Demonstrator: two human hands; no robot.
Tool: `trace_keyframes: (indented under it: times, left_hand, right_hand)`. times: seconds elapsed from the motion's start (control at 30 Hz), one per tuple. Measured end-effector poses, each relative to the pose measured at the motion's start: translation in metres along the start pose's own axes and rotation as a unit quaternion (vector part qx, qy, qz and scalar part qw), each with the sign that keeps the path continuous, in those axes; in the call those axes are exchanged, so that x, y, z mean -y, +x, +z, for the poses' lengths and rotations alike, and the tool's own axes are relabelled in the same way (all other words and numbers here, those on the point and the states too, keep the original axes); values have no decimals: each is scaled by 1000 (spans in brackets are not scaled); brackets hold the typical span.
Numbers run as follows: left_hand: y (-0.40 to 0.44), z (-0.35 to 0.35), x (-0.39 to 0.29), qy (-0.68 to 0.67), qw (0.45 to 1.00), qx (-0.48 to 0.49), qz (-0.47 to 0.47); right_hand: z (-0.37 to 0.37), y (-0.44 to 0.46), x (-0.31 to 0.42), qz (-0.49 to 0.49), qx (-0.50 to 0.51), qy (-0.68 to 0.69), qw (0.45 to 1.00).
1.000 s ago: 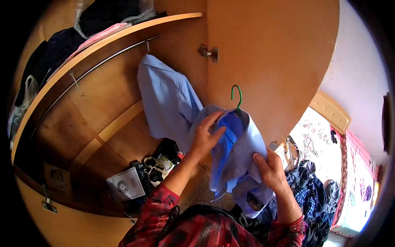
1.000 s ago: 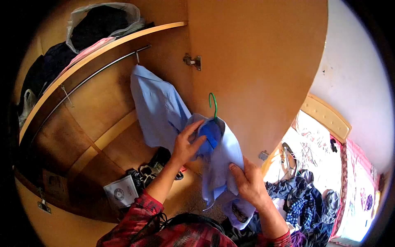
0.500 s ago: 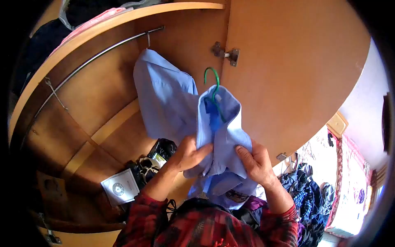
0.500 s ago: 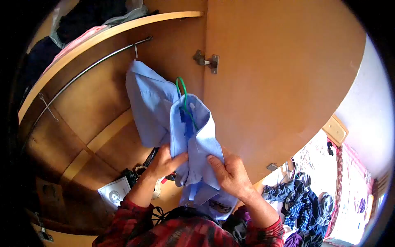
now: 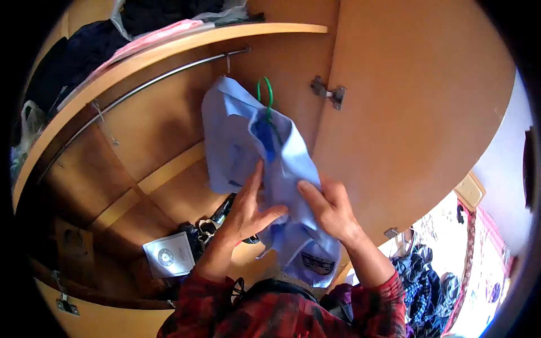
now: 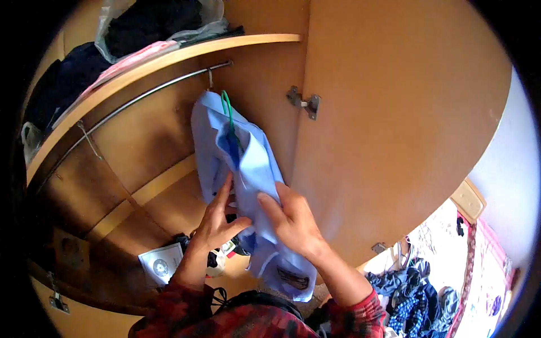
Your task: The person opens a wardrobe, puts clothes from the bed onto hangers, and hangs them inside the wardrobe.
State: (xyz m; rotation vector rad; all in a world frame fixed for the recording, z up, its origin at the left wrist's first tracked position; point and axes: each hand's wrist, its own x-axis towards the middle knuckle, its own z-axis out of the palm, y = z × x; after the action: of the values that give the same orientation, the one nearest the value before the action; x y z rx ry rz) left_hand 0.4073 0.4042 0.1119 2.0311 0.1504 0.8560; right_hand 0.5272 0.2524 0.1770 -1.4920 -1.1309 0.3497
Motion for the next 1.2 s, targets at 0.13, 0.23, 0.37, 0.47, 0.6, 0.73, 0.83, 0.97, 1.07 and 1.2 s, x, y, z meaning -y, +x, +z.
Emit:
trace_keyframes:
  times: [0.13, 0.23, 0.37, 0.47, 0.6, 0.73, 0.83, 0.97, 1.07, 1.2]
  left_hand:
    - [16, -23, -5, -47, 997, -62, -6]
    - [40, -42, 14, 77, 990, -119, 25]
    - [79, -71, 63, 132, 962, -237, 23]
    - [113, -94, 86, 136, 949, -284, 21]
    - [146, -112, 120, 138, 941, -307, -35]
    - [172, -134, 155, 165, 935, -315, -10]
    - [175, -134, 169, 159, 940, -300, -42]
    - [163, -117, 206, 182, 939, -278, -86]
    - [166, -111, 202, 154, 946, -266, -105]
    - [193, -107, 217, 121, 957, -259, -39]
  right_hand:
    - [37, 65, -10, -49, 18, 27, 998]
    - [59, 113, -15, -85, 26, 41, 995]
    - [76, 173, -22, -76, 53, 82, 992]
    - [87, 208, -17, -63, 61, 85, 993]
    - [101, 255, -32, -85, 18, 41, 995]
    - [117, 291, -39, -71, -4, -16, 997]
    - [120, 297, -57, -44, -13, -72, 996]
    - [128, 294, -89, -56, -34, -107, 992]
    - [126, 294, -88, -62, -64, -141, 986]
    - [109, 316, -89, -32, -133, -172, 976]
